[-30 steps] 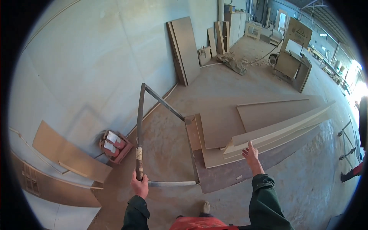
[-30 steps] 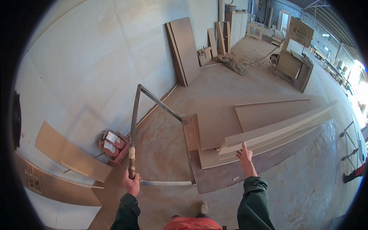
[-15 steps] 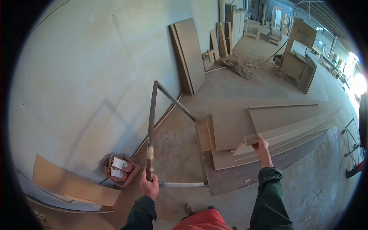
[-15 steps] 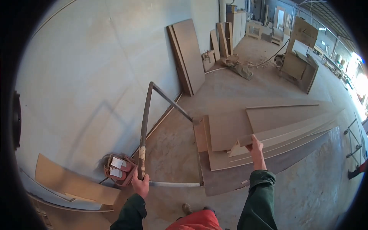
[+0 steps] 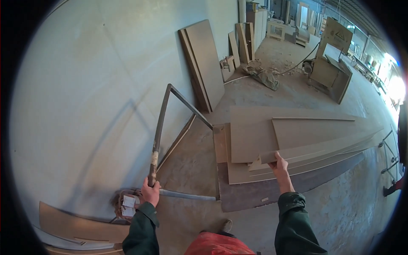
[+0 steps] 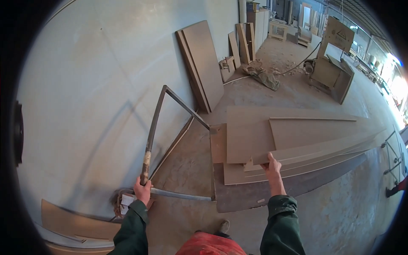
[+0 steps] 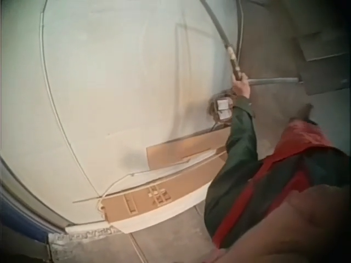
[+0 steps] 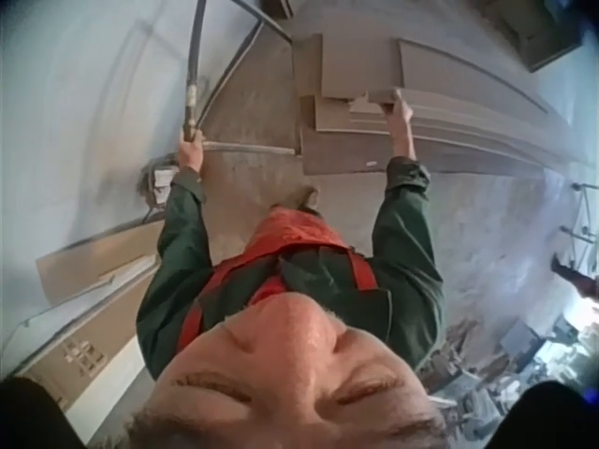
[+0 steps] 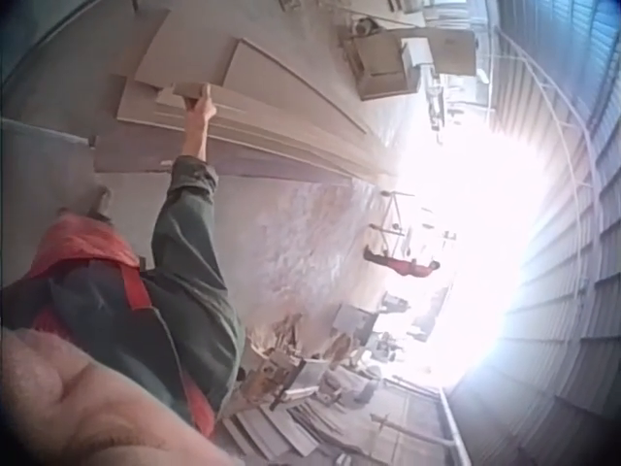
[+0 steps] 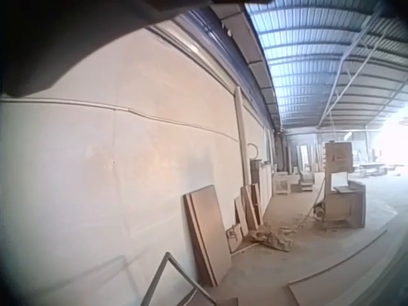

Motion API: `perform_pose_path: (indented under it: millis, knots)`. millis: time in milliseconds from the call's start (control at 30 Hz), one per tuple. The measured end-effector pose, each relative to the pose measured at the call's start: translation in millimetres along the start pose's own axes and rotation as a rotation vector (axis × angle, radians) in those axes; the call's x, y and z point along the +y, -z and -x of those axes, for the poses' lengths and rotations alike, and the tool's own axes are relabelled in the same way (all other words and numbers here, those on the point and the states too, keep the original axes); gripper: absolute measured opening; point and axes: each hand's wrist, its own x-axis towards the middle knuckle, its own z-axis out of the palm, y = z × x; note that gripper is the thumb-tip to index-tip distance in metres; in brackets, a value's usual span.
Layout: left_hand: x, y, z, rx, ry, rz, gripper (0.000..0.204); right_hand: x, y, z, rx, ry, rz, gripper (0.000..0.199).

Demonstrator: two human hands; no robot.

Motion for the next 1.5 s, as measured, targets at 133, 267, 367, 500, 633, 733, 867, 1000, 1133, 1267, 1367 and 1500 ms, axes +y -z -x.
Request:
perform_pose_path:
  millis: [133,267,367,500,633,733,867,1000,1133,1267,1367,1500]
  knots:
    - [5.8,-3.1,-11.4,-0.010,-0.007,0.022,0.037,0.4,-9.6,11.6,0.021,0.013,-0.018,0.038]
    - [-12.6,-9.4,-14.2,-0.027,-0.014,0.029,0.037,-11.5,-4.2,17.9,0.067,0.060,-0.009,0.036]
    - [-31.7,10.6,-40.0,-0.065,-0.014,0.069,0.040,-22.8,-30.3,31.2,0.083,0.085,0.024,0.042]
    - [-8.3,-7.9,-16.0,-0.078,0.082,0.175,0.043,-40.8,-21.2,31.4,0.225,0.100,0.079,0.038]
    - [-13.9,11.7,16.1,-0.144,0.233,0.031,0.053,-51.3,-6.8,59.9,0.209,0.077,0.097,0.037]
    - [6.5,0.5,-33.7,-0.142,0.183,0.031,0.051,-54.5,-38.8,52.7,0.203,0.090,0.048,0.037]
    - [46.6,-13.7,-10.1,-0.096,0.077,-0.243,0.050,-38.9,-28.3,40.2,0.206,0.096,0.074,0.038]
    - [79.0,-41.4,-0.5,0.116,-0.390,-0.571,0.057,-38.5,-34.6,44.1,0.183,0.018,0.150,0.044]
    - [138.6,-156.5,32.6,-0.226,-0.584,-0.467,0.068,-38.0,-22.9,69.3,-0.067,-0.037,0.375,0.047]
    - [179.2,-265.7,58.9,-0.589,-0.753,-0.313,0.071,29.7,28.7,133.2,-0.181,-0.018,0.592,0.047]
    - [203.1,-333.0,45.6,-0.814,-0.747,-0.340,0.082,64.9,105.9,199.1,-0.300,-0.145,0.711,0.043]
    - [207.0,-421.0,3.7,-0.864,-0.889,-0.526,0.097,109.3,254.9,272.9,0.292,-0.288,0.681,0.037]
